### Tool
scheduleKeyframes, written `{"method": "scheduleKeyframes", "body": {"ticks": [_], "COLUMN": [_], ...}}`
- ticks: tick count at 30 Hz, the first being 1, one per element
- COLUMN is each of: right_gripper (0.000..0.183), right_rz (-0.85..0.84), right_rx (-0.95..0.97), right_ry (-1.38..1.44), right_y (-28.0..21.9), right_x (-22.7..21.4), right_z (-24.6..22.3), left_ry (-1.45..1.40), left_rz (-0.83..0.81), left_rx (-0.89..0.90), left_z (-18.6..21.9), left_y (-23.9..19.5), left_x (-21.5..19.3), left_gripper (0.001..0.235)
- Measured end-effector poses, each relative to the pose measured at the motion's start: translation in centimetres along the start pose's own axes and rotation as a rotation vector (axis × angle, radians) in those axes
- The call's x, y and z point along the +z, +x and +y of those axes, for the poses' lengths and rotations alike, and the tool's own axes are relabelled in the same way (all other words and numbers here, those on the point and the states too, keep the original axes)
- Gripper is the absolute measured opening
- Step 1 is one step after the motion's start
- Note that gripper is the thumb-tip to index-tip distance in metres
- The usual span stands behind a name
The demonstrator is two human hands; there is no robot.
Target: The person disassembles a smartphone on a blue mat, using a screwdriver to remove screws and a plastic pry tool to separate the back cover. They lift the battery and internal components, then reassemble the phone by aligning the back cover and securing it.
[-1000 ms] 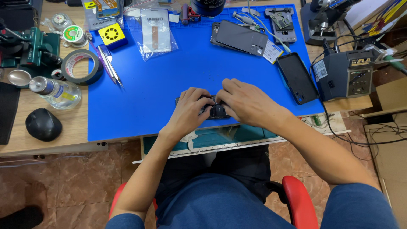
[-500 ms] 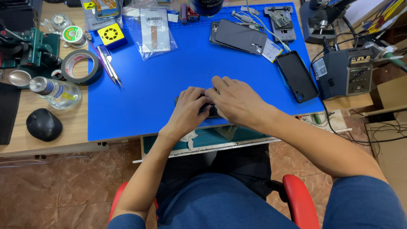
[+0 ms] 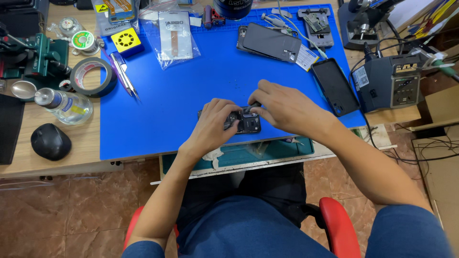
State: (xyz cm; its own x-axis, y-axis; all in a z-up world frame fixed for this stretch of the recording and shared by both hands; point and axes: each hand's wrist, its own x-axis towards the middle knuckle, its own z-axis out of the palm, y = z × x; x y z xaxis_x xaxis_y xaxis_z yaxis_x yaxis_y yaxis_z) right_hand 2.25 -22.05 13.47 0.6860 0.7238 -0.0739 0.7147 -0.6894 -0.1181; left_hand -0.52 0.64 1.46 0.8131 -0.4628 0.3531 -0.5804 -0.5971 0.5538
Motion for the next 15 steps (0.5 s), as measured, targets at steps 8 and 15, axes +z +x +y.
{"method": "scheduleKeyframes", "body": {"ticks": [8,15], "right_gripper": [0.020,0.012], "right_rz": [0.220,0.588], "right_rx": [0.137,0.331], "right_ry": [0.182,0.254], "right_y": [-3.0,-6.1], "right_x": [1.7,8.9], "right_z": [2.1,5.5], "left_ry": [0.116,0.235], "left_rz": [-0.012,-0.210], "left_rx": [0.081,0.108], "left_z": [-0.5,-0.2], "left_y": [1.5,3.5], "left_x": [0.8,2.0], "left_gripper": [0.016,0.018]}}
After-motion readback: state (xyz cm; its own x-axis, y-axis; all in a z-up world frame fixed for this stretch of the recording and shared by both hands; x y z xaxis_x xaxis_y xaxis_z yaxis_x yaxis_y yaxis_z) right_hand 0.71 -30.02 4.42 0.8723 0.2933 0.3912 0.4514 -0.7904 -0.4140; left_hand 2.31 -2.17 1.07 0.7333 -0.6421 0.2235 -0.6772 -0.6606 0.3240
